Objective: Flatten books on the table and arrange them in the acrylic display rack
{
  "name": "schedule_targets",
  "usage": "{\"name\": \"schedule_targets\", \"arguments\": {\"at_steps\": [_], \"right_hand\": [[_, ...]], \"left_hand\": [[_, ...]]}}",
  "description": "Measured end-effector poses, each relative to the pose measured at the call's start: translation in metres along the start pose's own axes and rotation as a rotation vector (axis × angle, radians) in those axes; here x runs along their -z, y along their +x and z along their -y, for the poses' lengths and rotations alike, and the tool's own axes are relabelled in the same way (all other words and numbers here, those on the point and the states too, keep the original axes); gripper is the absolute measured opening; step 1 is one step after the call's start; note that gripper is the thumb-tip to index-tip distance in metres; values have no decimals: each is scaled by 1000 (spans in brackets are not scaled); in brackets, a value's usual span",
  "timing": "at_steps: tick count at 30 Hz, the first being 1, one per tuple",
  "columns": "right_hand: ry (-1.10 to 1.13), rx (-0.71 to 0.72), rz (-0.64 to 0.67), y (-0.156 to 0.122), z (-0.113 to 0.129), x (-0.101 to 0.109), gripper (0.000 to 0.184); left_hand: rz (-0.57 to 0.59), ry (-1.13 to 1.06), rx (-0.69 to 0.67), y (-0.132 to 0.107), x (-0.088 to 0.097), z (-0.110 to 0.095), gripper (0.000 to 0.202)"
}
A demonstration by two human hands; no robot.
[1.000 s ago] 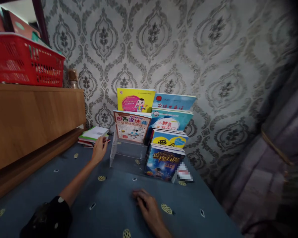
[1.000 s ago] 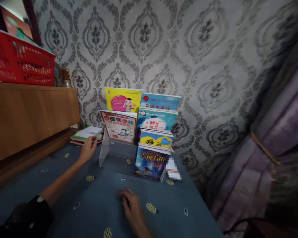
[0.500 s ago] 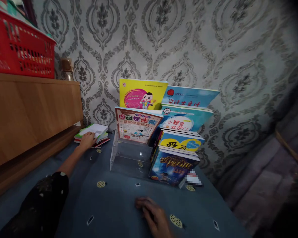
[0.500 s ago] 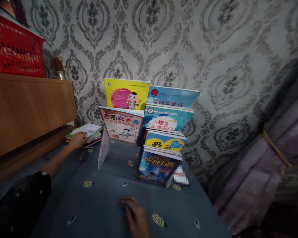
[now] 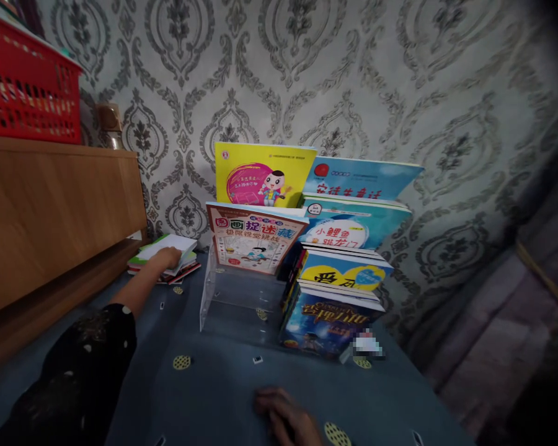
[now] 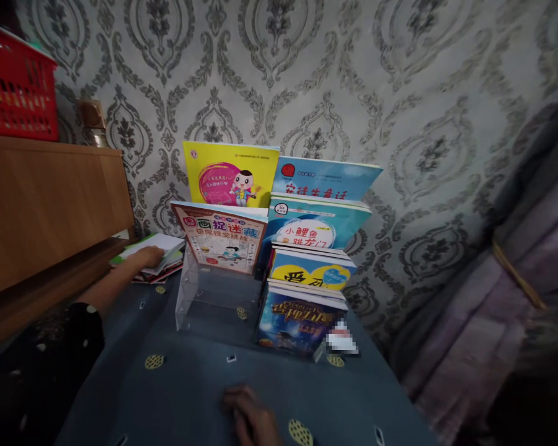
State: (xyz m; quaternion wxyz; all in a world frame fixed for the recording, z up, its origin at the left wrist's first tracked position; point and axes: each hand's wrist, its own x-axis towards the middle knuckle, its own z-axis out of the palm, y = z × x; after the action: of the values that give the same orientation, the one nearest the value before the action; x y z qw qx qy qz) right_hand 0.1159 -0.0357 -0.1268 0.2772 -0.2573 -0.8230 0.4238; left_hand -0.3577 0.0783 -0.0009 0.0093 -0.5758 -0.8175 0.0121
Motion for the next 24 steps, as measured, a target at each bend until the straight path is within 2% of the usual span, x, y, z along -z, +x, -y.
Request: {"name": "schedule_targets", "arguments": {"at_steps": [4, 9, 14, 19, 24], "right_hand": [[-1, -19, -10, -1, 7, 2, 43], [26, 26, -20, -3, 7, 0, 38], [38, 62, -78, -2, 6, -4, 35], [38, 51, -80, 1, 14, -4, 36], [41, 30, -83, 2, 29, -2, 34]], "left_hand": [[-50, 49, -20, -15, -2, -2, 36], [-129, 100, -37, -41, 4, 1, 36], [-174, 146, -56, -76, 10, -2, 22], [-134, 181, -79, -119, 13, -15, 35], [-31, 163, -107, -170, 6, -32, 43]]}}
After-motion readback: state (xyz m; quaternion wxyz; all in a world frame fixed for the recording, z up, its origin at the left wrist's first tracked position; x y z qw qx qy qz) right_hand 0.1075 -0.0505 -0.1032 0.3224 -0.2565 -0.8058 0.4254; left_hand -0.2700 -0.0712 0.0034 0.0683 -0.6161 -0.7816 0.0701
